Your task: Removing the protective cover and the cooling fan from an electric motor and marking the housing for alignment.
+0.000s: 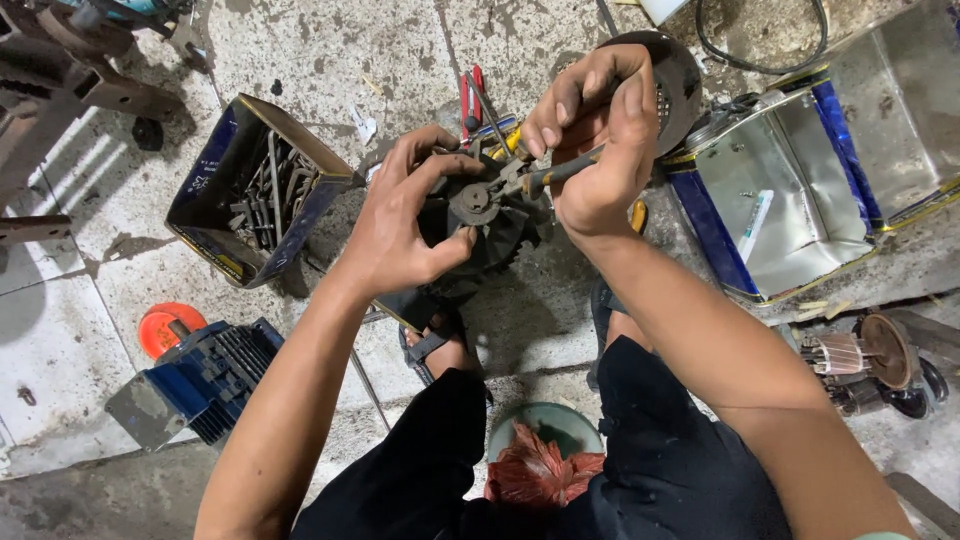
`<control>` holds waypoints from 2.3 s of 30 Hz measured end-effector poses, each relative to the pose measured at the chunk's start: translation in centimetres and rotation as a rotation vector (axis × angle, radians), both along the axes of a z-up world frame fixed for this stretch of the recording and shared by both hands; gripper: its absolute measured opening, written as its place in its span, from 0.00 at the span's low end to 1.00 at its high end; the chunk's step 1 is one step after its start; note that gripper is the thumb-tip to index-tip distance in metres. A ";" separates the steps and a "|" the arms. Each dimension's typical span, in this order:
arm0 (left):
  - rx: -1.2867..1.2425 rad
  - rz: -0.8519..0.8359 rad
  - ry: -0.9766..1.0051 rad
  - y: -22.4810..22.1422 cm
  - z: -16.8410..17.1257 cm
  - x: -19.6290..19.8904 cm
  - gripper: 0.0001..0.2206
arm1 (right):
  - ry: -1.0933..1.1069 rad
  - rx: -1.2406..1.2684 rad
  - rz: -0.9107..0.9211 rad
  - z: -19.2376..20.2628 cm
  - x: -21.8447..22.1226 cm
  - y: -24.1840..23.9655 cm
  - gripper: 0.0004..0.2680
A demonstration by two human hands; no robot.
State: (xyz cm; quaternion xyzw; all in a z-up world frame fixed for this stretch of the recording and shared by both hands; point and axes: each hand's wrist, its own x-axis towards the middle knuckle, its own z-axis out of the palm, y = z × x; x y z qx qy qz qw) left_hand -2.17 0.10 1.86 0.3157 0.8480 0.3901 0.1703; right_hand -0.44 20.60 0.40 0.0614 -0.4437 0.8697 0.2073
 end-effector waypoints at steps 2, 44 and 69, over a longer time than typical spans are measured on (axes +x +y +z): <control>-0.009 0.002 -0.012 0.0 0.0 0.1 0.26 | 0.000 0.021 -0.023 0.1 0.1 -0.1 0.11; -0.081 -0.011 -0.036 0.0 0.2 -0.6 0.25 | 0.050 0.052 0.053 0.4 0.2 0.4 0.12; 0.149 -0.156 -0.183 -0.8 -1.2 -2.8 0.20 | -0.172 -0.055 -0.163 1.0 2.0 -1.6 0.11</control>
